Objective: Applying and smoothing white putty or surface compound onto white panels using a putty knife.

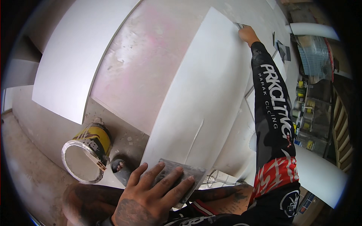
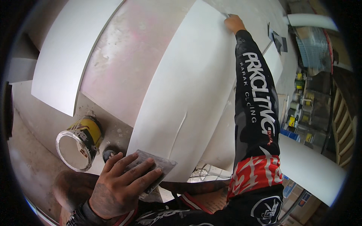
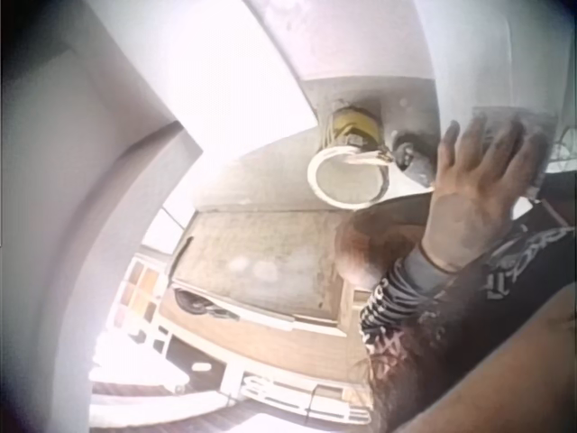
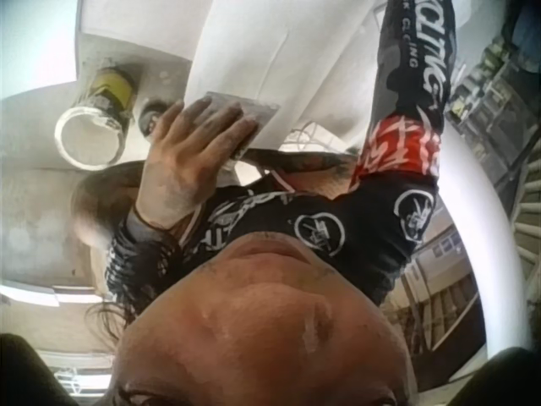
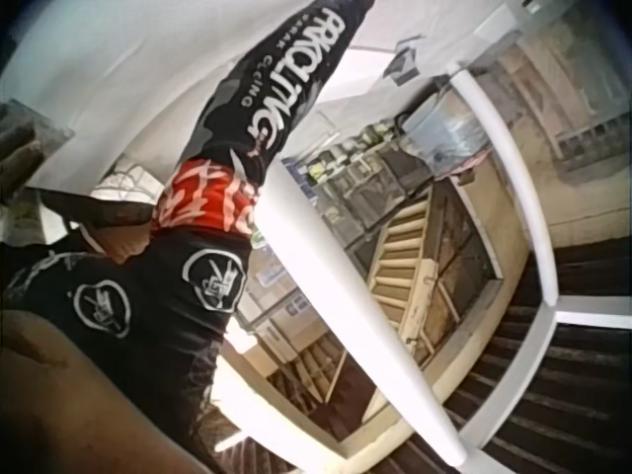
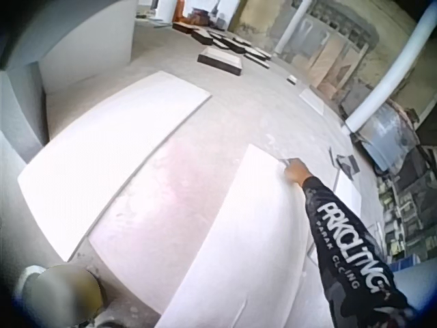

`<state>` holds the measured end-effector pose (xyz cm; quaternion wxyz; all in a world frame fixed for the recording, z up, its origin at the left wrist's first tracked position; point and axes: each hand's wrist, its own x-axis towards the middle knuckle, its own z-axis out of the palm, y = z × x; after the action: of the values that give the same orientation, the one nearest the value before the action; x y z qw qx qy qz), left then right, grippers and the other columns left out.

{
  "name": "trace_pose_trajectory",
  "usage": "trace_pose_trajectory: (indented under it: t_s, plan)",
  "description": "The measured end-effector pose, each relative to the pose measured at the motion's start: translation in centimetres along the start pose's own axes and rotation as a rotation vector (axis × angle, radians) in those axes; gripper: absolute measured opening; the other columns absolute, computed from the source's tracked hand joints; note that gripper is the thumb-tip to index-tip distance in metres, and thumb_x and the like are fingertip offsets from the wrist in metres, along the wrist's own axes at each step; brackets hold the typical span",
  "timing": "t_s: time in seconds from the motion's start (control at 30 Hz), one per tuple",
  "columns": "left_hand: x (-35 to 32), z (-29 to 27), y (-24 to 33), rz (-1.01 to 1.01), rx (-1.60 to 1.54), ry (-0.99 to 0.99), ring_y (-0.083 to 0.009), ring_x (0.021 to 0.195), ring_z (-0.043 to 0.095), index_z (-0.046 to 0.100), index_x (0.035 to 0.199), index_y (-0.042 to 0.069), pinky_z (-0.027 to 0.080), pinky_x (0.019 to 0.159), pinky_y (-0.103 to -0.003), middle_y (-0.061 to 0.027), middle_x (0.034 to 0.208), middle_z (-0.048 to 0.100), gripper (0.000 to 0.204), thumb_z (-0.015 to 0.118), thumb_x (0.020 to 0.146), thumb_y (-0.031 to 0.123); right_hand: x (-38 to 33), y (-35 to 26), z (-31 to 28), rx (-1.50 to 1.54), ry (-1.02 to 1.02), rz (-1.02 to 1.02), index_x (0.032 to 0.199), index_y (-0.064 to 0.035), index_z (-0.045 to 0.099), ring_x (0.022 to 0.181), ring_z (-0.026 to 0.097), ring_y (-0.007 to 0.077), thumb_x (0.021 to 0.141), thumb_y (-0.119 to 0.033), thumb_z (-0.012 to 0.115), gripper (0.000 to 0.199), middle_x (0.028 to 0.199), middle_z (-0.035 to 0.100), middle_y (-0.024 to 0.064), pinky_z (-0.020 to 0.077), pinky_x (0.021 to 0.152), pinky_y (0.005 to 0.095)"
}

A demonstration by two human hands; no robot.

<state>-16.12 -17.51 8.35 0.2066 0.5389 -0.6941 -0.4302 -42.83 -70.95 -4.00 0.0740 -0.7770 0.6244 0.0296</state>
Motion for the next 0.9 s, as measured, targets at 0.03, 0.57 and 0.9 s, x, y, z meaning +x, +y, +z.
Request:
trace_pose_trajectory:
  t_s: [0.03, 0.57, 0.9]
  plan:
    - [-0.2, 0.0, -0.1, -0.002, 0.003, 0.003, -0.0318, 0.115, 0.059, 0.064, 0.122, 0.019, 0.042, 0.101, -0.05, -0.0065, 0.12, 0.066, 0.044, 0.069, 0.079, 0.016, -0.1, -0.5, 0.0, 0.002, 0.002, -0.004, 0.121, -0.0017, 0.062, 0.104, 0.062, 0.0421, 0.077, -0.014, 0.05, 0.047, 0.11, 0.065, 0.0276, 0.0483, 0.092, 0.0416]
    - [-3.1, -1.7, -0.1, -0.043, -0.322, 0.528, -0.0348, 0.091, 0.063, 0.058, 0.125, 0.002, 0.049, 0.081, -0.04, -0.0204, 0.105, 0.065, 0.04, 0.058, 0.085, 0.0, -14.6, -3.6, 1.1, 0.089, -0.175, -0.278, 0.12, -0.0127, 0.065, 0.106, 0.062, 0.0341, 0.071, 0.0, 0.044, 0.055, 0.113, 0.067, 0.019, 0.0464, 0.093, 0.0358]
    - [-4.7, -1.3, 1.1, -0.106, -0.489, 0.711, -0.0189, 0.093, 0.062, 0.057, 0.123, -0.001, 0.047, 0.086, -0.032, -0.0195, 0.098, 0.066, 0.032, 0.047, 0.101, 0.02, -32.1, -8.2, 3.0, 0.141, -0.255, -0.287, 0.118, -0.0111, 0.065, 0.104, 0.063, 0.0312, 0.073, 0.003, 0.044, 0.051, 0.113, 0.067, 0.0155, 0.0476, 0.092, 0.0348]
